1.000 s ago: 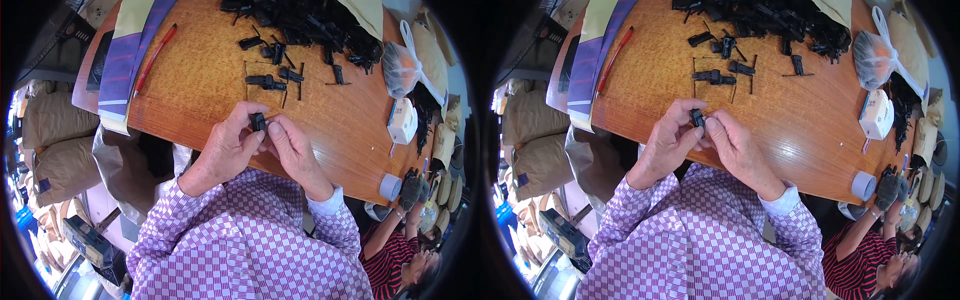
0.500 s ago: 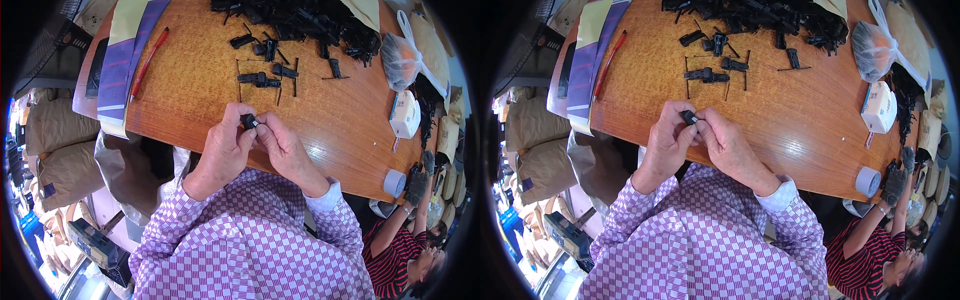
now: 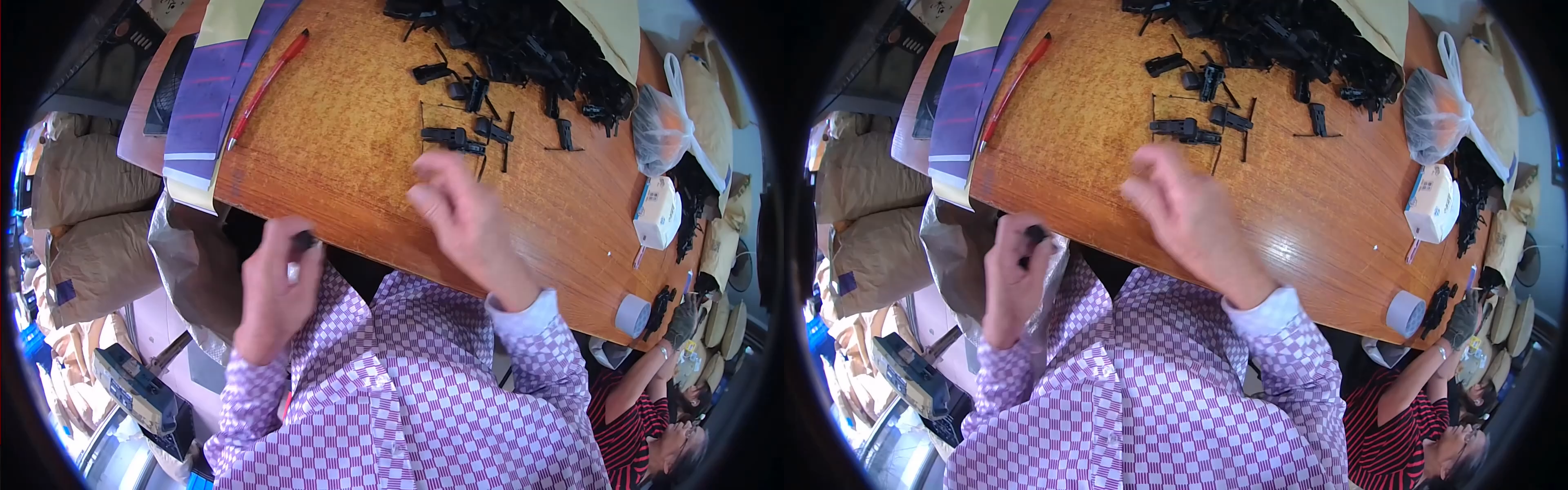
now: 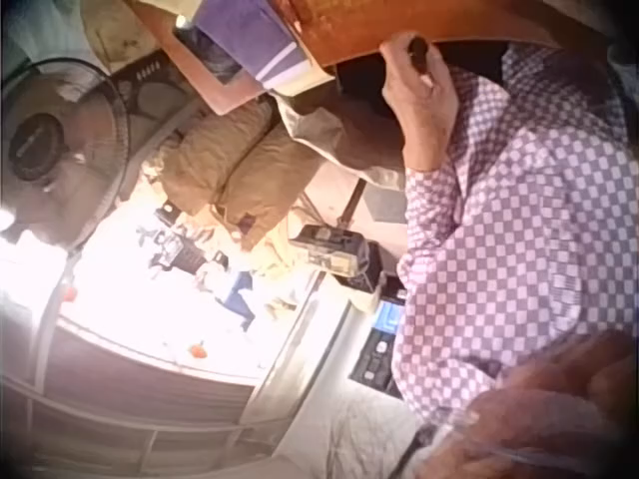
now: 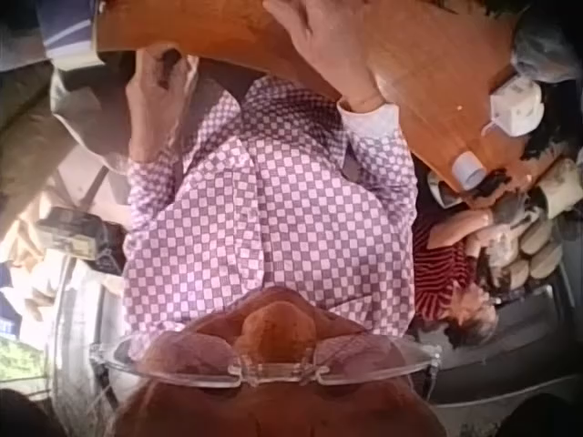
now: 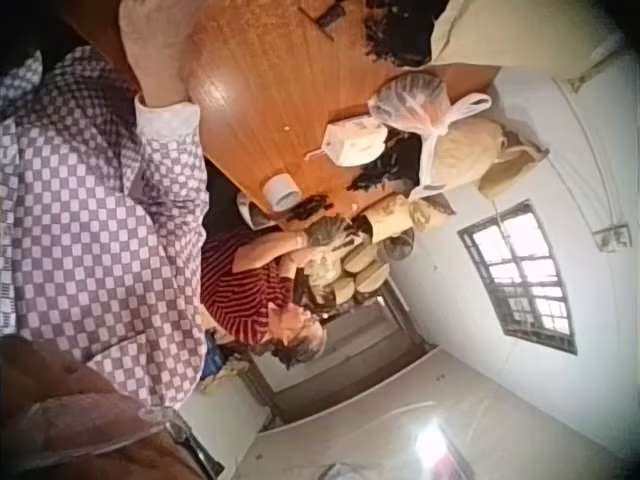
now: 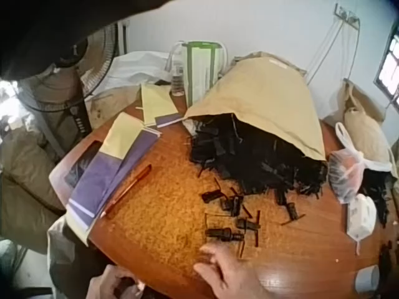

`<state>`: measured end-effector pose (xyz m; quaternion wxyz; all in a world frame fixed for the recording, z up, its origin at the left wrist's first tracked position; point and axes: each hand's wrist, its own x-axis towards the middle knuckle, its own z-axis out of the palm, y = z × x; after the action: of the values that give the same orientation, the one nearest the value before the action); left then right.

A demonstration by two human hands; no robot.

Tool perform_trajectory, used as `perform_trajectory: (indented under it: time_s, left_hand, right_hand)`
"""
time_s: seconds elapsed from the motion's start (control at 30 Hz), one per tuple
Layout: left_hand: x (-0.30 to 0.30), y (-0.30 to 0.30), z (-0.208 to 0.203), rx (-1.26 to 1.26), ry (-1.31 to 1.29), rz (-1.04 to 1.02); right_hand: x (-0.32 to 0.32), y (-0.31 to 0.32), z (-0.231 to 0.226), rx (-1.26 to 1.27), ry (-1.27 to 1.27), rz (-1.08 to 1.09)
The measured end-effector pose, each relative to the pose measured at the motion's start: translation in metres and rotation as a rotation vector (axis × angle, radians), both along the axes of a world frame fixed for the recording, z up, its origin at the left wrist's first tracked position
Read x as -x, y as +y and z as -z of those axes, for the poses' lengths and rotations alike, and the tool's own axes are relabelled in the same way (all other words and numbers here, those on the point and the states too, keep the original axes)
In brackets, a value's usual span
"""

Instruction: Manually assembling or inspecting small black plastic components at a factory workbench.

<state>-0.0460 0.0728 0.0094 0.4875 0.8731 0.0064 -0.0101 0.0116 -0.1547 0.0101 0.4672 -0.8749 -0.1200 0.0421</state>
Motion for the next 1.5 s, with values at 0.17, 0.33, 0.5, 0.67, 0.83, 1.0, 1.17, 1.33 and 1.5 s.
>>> perform_trajectory:
  time_s: [0.17,0.33,0.5,0.67,0.83,1.0,1.17,1.33,1.5]
  left_hand:
    - [0.021,0.065,-0.009,-0.594,-0.073,0.058]
    - [0.006,0.042,-0.012,0.310,0.211,-0.084]
    - [-0.033,-0.007,-0.018,0.762,0.426,0.056]
    - [-0.051,-0.034,-0.008,1.095,0.668,0.262]
    - [-0.045,-0.042,0.000,1.164,0.750,0.376]
    - [-0.043,-0.051,0.008,1.398,0.933,0.356]
    - [-0.042,-0.063,0.010,1.383,0.857,0.303]
    - [-0.039,-0.075,0.002,1.219,0.893,0.303]
    - [-0.039,-0.076,-0.005,1.187,0.799,0.209]
  right_hand:
    - [-0.038,-0.028,0.004,0.507,-0.186,0.087]
    - [-0.039,-0.032,0.006,0.481,-0.225,0.049]
    - [-0.016,-0.018,-0.008,0.261,-0.217,-0.011]
    - [0.005,-0.021,-0.017,0.216,-0.450,-0.244]
    - [0.016,-0.033,-0.016,0.214,-0.477,-0.304]
    - [0.023,-0.041,-0.016,0.232,-0.415,-0.371]
    - [0.037,-0.040,-0.002,0.039,-0.218,-0.142]
    - [0.037,-0.045,0.009,-0.061,-0.180,-0.088]
    - [0.035,-0.045,0.003,-0.282,0.114,0.025]
